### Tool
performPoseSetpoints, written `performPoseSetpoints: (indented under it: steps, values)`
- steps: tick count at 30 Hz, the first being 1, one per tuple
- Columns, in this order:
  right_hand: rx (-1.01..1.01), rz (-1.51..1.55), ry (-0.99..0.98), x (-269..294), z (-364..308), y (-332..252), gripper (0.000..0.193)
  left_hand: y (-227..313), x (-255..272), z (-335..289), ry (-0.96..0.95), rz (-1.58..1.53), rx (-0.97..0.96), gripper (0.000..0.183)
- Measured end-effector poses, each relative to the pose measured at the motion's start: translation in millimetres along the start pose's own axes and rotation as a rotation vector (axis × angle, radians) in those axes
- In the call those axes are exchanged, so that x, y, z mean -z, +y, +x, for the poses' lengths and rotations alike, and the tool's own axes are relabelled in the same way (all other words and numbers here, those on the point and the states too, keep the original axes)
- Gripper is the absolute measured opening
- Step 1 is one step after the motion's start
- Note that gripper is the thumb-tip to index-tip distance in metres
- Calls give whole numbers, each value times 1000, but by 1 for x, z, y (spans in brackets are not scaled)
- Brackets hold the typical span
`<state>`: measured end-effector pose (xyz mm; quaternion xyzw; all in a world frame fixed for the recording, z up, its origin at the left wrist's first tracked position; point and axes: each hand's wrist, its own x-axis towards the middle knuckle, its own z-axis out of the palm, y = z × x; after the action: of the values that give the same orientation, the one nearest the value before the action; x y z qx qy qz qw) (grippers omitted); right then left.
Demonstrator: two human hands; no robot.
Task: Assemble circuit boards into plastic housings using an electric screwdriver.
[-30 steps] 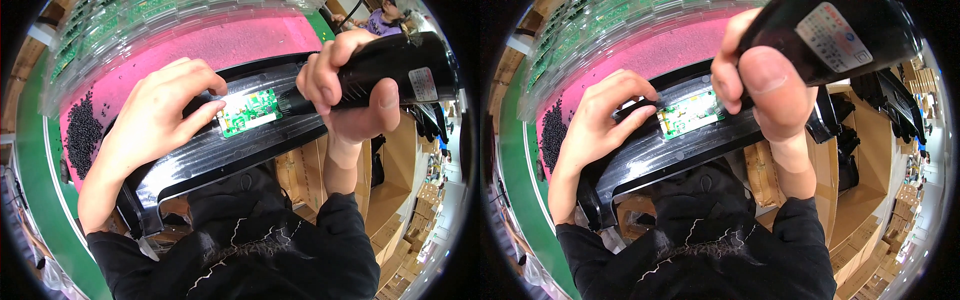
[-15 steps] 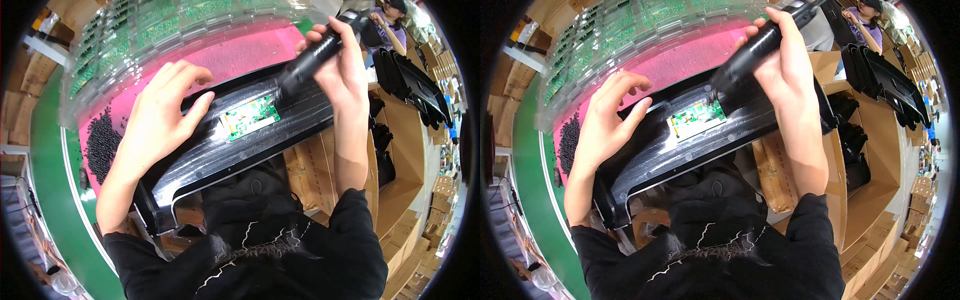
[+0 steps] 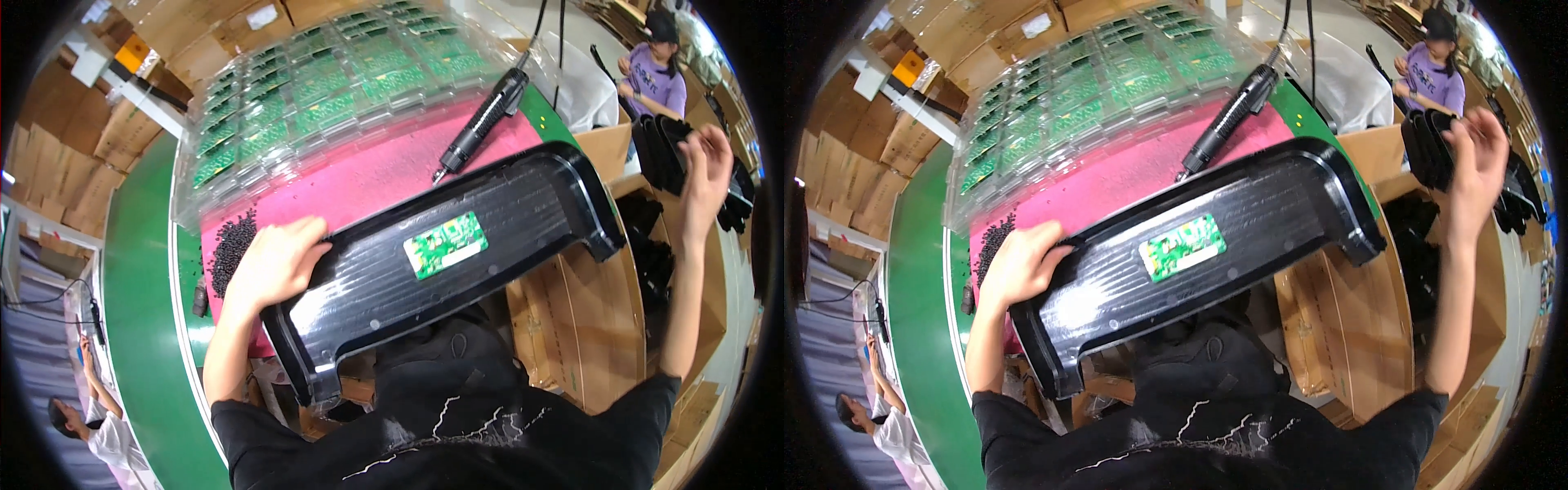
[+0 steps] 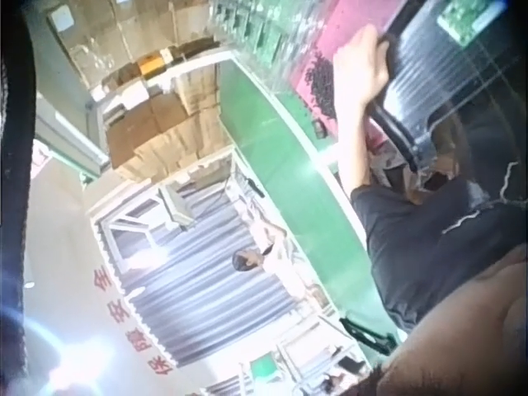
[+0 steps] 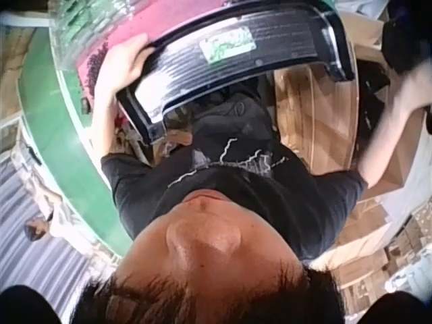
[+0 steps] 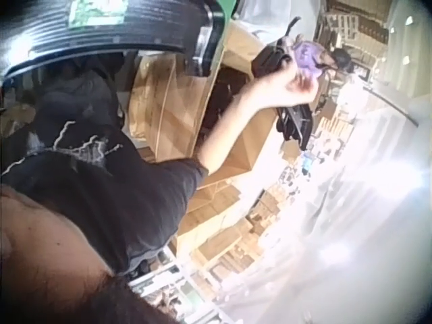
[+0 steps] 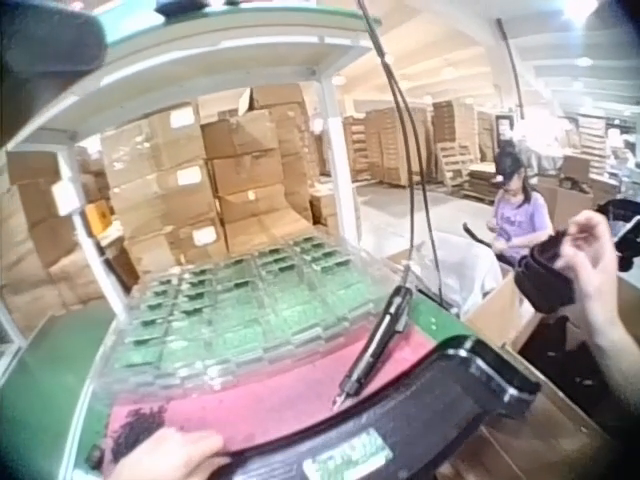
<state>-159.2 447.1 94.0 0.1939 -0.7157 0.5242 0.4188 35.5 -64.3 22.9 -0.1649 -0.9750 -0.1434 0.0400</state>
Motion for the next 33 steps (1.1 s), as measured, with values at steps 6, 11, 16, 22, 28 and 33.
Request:
performPoseSetpoints:
  steps: [6, 11, 16, 22, 28, 33]
  values:
    - [244, -1001, -203, 206, 61, 122, 58, 31, 29, -90, 542, 71, 62, 28]
    - [70, -856, -308, 209, 21, 173, 70, 13, 3, -189, 1251, 152, 717, 34]
    - [205, -1213, -309, 186, -1, 160, 68, 7, 5, -237, 1552, -1034, 611, 45]
    - [301, -1318, -336, 192, 10, 165, 64, -16, 6, -301, 1691, -1335, 747, 20]
    - [369, -1330, -380, 205, 11, 168, 47, -64, -15, -343, 1898, -1299, 652, 32]
    - [554, -1274, -160, 217, 19, 156, 47, -116, -28, -370, 2108, -1213, 596, 83]
